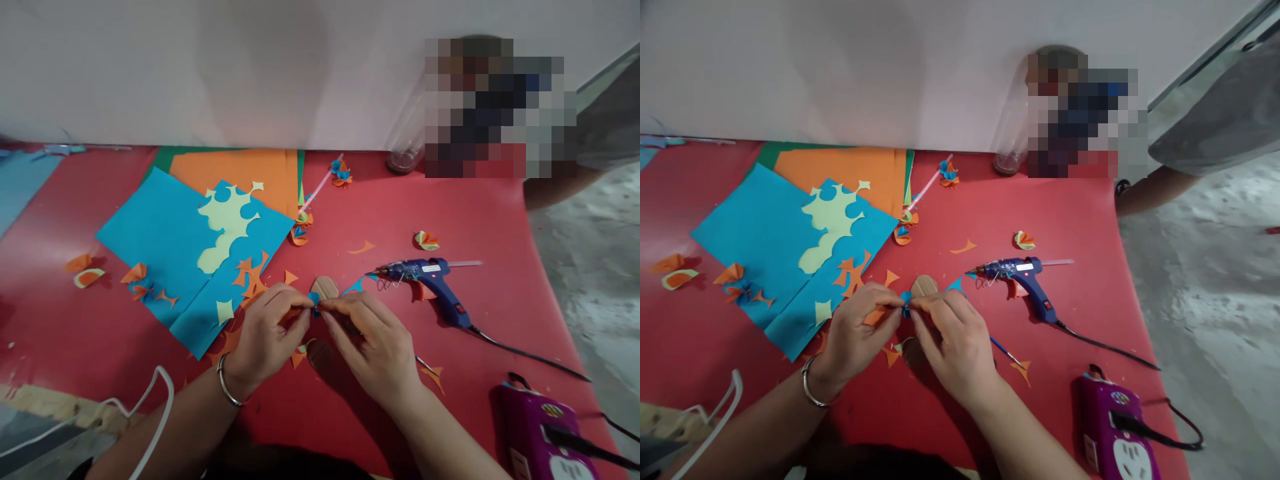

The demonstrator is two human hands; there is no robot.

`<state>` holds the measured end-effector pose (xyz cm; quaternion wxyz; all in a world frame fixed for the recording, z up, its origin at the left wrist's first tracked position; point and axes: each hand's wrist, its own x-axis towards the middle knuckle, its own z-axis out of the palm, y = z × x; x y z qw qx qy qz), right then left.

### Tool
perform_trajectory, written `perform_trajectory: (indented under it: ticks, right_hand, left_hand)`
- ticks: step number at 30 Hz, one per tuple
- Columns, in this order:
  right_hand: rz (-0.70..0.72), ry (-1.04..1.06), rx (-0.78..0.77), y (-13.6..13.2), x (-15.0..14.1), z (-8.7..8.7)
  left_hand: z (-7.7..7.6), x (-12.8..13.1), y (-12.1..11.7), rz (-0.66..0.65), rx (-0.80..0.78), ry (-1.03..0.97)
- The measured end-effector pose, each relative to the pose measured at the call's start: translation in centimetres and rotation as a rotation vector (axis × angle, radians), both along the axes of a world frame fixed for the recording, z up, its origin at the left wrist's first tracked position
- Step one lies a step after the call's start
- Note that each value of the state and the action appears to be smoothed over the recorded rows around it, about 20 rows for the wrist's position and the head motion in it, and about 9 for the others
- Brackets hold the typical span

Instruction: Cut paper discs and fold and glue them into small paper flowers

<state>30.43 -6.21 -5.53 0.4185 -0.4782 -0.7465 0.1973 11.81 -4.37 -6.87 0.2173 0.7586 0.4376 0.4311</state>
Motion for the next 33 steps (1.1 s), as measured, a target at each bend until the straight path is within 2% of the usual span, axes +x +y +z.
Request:
perform_trajectory:
  ticks: [7, 17, 27, 30, 33]
  right_hand:
    - [-0.023, 0.018, -0.033, 0.0, 0.4, 0.5]
    - [0.021, 0.013, -0.038, -0.1, 0.0, -0.1]
    - [-0.017, -0.030, 0.006, 0.2, 0.2, -0.6]
    - [-0.040, -0.034, 0.029, 0.2, 0.3, -0.5]
    - [-0.084, -0.020, 0.058, 0.2, 0.4, -0.5]
  left_hand:
    - [0.3, -0.1, 0.1, 0.054, -0.016, -0.016]
    - [0.4, -0.2, -0.5, 0.106, 0.027, -0.019]
    - [-0.7, 0.1, -0.7, 0.089, 0.025, -0.165]
    - [-0.1, 0.0, 0.1, 0.105, -0.005, -0.146]
    - [1.3, 0.1, 1.5, 0.108, -0.082, -0.098]
